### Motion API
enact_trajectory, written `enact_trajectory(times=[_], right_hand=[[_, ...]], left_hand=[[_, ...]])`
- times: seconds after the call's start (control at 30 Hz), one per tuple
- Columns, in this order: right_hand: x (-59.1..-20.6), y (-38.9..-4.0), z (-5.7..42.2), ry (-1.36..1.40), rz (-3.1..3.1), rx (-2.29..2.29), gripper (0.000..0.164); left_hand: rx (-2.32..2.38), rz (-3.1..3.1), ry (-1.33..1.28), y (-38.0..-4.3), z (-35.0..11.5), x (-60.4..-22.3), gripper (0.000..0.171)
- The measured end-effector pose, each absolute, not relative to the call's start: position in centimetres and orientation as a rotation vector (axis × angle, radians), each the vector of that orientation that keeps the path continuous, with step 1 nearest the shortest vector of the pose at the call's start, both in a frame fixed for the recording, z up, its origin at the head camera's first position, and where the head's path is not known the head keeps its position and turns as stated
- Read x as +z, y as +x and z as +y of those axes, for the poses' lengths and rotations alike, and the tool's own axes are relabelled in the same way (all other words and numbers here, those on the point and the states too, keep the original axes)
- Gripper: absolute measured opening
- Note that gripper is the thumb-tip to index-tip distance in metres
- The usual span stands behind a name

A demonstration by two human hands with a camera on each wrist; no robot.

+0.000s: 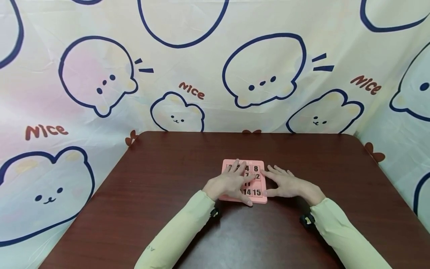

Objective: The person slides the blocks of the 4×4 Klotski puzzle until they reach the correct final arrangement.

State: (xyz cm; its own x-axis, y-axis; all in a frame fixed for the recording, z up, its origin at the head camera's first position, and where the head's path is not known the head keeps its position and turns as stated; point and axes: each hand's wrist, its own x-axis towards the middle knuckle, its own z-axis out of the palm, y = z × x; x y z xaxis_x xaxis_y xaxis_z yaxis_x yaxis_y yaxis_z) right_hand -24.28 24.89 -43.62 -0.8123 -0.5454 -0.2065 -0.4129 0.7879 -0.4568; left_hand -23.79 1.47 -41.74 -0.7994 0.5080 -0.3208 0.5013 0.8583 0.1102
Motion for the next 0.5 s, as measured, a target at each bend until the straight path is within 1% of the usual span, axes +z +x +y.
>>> enact_trajectory(times=[0.23,0.5], right_hand=[[-43.5,-24.3,24.9,-0.73,2.654,-0.563,0.086],[-43.6,-24.3,24.9,-0.737,2.657,-0.563,0.087]], left_hand=[[-0.018,2.711,0.798,-23.4,1.5,-41.6,0.088],[-0.036,2.745,0.856,-22.5,1.8,-41.6,0.07]])
